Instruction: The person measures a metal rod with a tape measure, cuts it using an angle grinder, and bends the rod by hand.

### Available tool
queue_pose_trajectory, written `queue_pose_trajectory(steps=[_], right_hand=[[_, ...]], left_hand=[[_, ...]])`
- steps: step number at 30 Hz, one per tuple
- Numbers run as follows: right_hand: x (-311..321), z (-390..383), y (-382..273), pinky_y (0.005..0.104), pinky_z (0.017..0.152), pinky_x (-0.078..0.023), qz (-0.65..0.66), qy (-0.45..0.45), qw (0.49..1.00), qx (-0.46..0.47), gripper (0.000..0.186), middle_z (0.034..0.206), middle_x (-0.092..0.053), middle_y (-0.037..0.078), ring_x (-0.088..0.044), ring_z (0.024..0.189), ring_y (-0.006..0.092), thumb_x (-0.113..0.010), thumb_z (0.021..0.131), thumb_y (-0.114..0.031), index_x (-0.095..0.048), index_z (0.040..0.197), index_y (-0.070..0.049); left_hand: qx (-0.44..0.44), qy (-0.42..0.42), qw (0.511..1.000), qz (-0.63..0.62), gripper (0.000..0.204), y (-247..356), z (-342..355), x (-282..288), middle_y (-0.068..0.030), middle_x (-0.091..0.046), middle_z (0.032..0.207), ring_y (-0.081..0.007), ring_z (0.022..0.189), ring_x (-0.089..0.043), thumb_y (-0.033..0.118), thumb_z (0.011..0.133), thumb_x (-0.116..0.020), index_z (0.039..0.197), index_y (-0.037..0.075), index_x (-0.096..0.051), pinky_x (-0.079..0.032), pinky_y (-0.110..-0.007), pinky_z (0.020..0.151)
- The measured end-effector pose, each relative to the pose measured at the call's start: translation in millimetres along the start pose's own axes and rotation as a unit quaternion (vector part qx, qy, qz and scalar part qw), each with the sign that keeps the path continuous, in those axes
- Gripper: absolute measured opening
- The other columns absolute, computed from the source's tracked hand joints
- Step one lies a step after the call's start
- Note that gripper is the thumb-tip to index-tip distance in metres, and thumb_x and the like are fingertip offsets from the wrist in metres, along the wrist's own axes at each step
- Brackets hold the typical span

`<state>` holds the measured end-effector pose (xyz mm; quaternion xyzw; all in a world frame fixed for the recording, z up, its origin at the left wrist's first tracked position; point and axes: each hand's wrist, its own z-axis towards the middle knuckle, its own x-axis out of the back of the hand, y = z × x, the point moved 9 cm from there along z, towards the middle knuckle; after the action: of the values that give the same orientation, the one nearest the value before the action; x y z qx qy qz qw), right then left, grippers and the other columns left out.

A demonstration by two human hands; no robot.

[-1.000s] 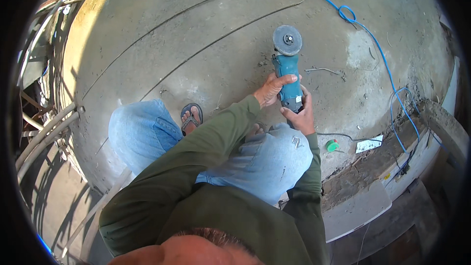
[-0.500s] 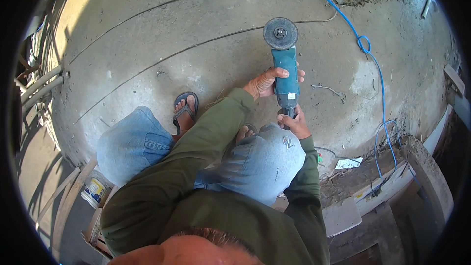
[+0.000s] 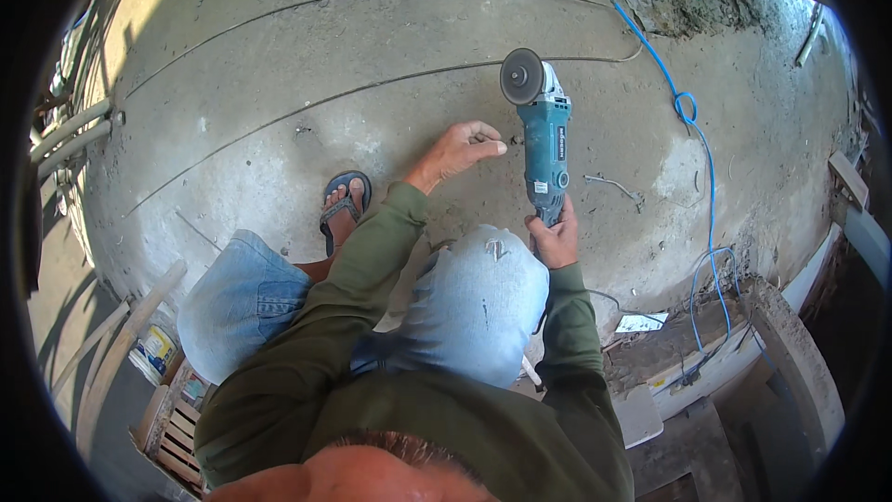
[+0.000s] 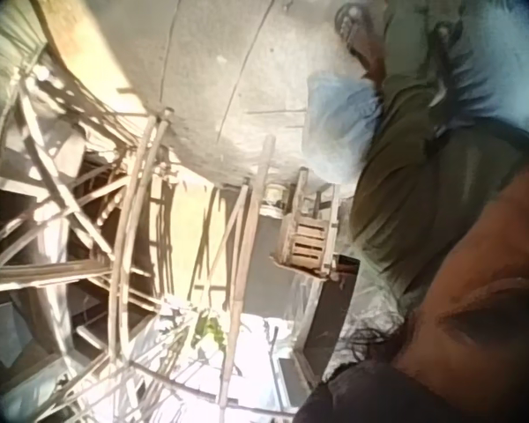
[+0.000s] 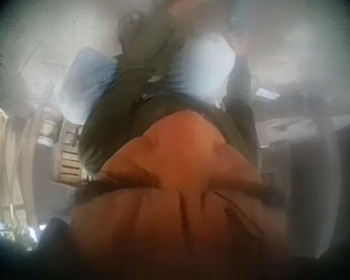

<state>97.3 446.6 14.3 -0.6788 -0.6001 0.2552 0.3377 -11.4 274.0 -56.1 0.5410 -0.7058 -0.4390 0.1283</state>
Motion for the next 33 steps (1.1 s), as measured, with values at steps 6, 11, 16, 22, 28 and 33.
queue_pose_trajectory(steps=[6,11,16,22,28,33], right_hand=[[-13.9,23.0,9.7,0.0235,0.042,-0.04,-0.066,0.013,0.997,0.026,0.043,0.077,-0.055,0.003,-0.048,0.049,0.0065,-0.065,0.074,-0.005,-0.048,0.113,-0.004],[-9.5,45.0,14.1,0.0284,0.054,-0.045,-0.187,0.045,0.978,0.074,0.044,0.075,-0.058,0.006,-0.05,0.055,0.0112,-0.067,0.069,-0.013,-0.052,0.109,-0.001],[-17.2,55.7,-7.4,0.0309,0.06,-0.046,-0.273,0.059,0.953,0.117,0.049,0.071,-0.058,0.009,-0.051,0.056,0.0162,-0.068,0.067,-0.019,-0.052,0.11,-0.002],[-21.1,61.9,-17.3,0.0328,0.061,-0.047,-0.311,0.058,0.942,0.113,0.051,0.071,-0.058,0.012,-0.053,0.058,0.0194,-0.068,0.067,-0.022,-0.051,0.111,-0.002],[-19.9,65.6,-14.9,0.035,0.066,-0.048,-0.307,0.067,0.941,0.129,0.052,0.076,-0.06,0.015,-0.056,0.063,0.0233,-0.069,0.066,-0.021,-0.051,0.112,-0.002],[-21.8,66.5,-16.5,0.0352,0.066,-0.049,-0.304,0.062,0.941,0.135,0.053,0.077,-0.061,0.015,-0.057,0.064,0.0238,-0.069,0.066,-0.021,-0.051,0.112,-0.002]], left_hand=[[-0.22,0.471,0.731,0.442,0.03,32.4,-38.6,151.5,-0.0107,-0.061,0.101,-0.0296,0.1,-0.053,0.022,0.082,-0.067,0.109,0.009,-0.066,-0.041,-0.041,0.09],[-0.22,0.423,0.721,0.503,0.024,21.7,-17.3,171.2,-0.007,-0.061,0.101,-0.0272,0.101,-0.054,0.02,0.083,-0.066,0.105,0.012,-0.07,-0.041,-0.04,0.091],[-0.178,0.441,0.696,0.538,0.021,18.0,-12.3,177.0,-0.0029,-0.063,0.099,-0.0256,0.098,-0.055,0.017,0.082,-0.066,0.102,0.02,-0.072,-0.041,-0.04,0.088],[-0.188,0.442,0.694,0.536,0.019,17.5,-12.6,177.1,-0.0028,-0.063,0.099,-0.0252,0.098,-0.056,0.017,0.081,-0.066,0.099,0.02,-0.073,-0.041,-0.04,0.086],[-0.179,0.439,0.699,0.535,0.018,16.8,-10.4,178.6,-0.0022,-0.063,0.098,-0.0249,0.099,-0.056,0.018,0.082,-0.066,0.098,0.02,-0.073,-0.041,-0.04,0.085],[-0.187,0.442,0.693,0.537,0.017,17.8,-12.0,178.9,-0.0021,-0.063,0.098,-0.0247,0.098,-0.056,0.02,0.082,-0.065,0.098,0.02,-0.073,-0.041,-0.04,0.085]])
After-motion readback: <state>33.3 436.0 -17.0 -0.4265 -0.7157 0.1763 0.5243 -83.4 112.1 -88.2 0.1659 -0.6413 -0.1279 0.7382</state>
